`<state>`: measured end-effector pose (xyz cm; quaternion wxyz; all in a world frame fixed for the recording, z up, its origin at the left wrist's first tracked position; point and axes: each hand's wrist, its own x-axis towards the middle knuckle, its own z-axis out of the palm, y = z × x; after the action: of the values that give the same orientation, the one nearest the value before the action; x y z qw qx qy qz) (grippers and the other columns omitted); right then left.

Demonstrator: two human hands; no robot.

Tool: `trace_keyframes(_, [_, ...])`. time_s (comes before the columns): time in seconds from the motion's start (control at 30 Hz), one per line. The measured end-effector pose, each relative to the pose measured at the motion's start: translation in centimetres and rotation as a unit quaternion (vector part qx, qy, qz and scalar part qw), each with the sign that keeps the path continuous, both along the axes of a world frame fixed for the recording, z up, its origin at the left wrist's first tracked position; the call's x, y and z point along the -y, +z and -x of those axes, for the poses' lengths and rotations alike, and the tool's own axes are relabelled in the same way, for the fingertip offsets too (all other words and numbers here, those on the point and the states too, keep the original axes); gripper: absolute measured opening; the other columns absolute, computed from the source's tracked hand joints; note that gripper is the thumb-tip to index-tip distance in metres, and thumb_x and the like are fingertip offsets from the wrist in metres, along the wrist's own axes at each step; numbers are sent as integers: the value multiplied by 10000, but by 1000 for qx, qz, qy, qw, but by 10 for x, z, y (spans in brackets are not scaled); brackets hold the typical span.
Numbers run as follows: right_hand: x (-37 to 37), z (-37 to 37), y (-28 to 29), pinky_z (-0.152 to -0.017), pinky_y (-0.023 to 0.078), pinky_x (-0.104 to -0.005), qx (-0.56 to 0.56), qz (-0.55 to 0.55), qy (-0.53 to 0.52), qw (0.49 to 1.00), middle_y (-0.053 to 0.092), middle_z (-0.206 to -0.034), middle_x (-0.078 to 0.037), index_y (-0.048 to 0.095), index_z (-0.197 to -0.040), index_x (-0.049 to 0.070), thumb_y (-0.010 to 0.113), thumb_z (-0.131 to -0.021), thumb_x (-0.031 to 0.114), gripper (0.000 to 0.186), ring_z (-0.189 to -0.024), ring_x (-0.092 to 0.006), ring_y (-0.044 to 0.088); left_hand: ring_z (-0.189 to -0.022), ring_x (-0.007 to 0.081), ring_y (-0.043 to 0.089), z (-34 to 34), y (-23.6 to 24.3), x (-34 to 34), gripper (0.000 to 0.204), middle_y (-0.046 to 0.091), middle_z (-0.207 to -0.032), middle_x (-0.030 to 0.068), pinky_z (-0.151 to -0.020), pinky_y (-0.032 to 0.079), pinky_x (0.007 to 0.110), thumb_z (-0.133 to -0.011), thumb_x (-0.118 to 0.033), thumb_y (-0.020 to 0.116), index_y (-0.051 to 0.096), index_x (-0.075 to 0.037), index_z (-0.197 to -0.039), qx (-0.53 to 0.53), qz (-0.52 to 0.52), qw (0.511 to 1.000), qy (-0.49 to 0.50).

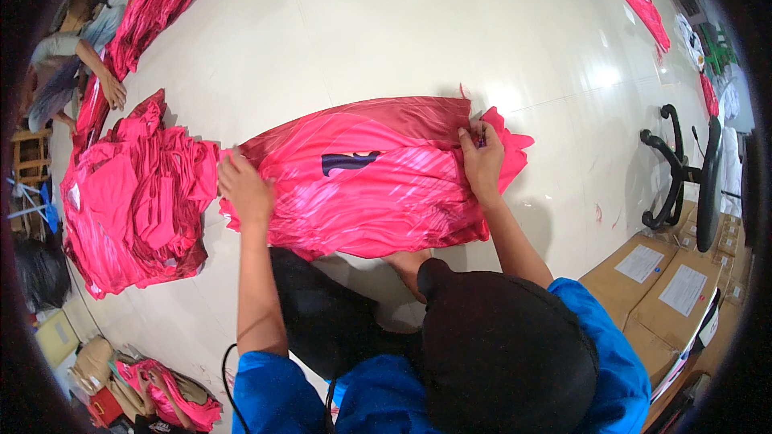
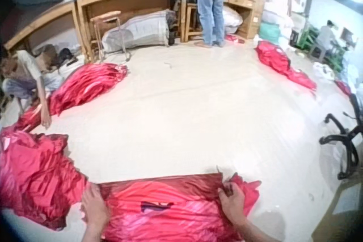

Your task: The person sits on the floor and uses scissors to cut a large piece of pink fabric. They repeatedly trim the edges and remove small pieces of material from the fabric, which is laid out on the floor.

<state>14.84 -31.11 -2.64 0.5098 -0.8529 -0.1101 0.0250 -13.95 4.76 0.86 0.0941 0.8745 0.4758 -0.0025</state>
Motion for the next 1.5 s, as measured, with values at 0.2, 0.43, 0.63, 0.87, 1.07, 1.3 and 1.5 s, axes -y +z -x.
trace_keyframes(0.2, [-14,-44,11,-829,562,-377,-50,58,17,997,770,-1006,-138,760,-1132,-10,834,-961,221,297,-910,-233,717,-1582,508,353,-78,12,99,826,457,-1640,300,-1311,273,607,-924,-194,842,434,10,-1613,187,78,958,-204])
trace_keyframes(0.43, [-21,-46,16,-865,567,-354,18,102,54,993,784,-1052,-152,759,-1160,-11,814,-973,161,259,-955,-215,728,-1512,495,460,-124,23,135,594,550,-1565,268,-1281,375,535,-981,-98,758,533,18,-1518,252,234,896,-281])
trace_keyframes(0.63, [-3,6,54,-894,556,-325,-100,-50,165,980,785,-1078,-97,753,-1158,-7,763,-993,38,172,-993,-154,706,-1431,469,537,-167,31,158,502,632,-1451,240,-1274,383,558,-980,-90,742,605,-35,-1460,346,163,869,-313])
trace_keyframes(0.87, [14,30,65,-802,516,-279,-96,-52,116,987,752,-1009,-30,743,-1166,3,762,-1001,39,170,-872,-85,618,-935,328,701,-167,20,164,151,737,-969,141,-932,536,463,-966,-101,779,744,-21,-1090,324,273,831,-361])
trace_keyframes(1.07, [-12,54,78,-699,500,-292,-123,-36,34,991,736,-932,-42,738,-1167,-28,794,-1011,172,259,-758,-94,589,-711,123,556,-160,13,176,147,623,-835,91,-642,475,309,-940,-17,803,680,-8,-1019,342,406,815,-233])
trace_keyframes(1.3, [-22,58,66,-723,528,-314,-154,-38,74,985,748,-935,-65,748,-1167,-55,779,-1007,168,276,-809,-102,631,-762,51,505,-151,-1,190,114,570,-841,-60,-674,441,272,-993,-10,766,665,-41,-1037,397,565,710,-137])
trace_keyframes(1.5, [-12,51,65,-690,519,-302,-159,-79,92,980,703,-876,-30,731,-1139,-29,720,-1043,141,195,-780,-96,637,-786,33,518,-160,-5,189,94,574,-851,-74,-701,439,246,-1109,-143,694,661,-58,-1085,388,592,700,-92])
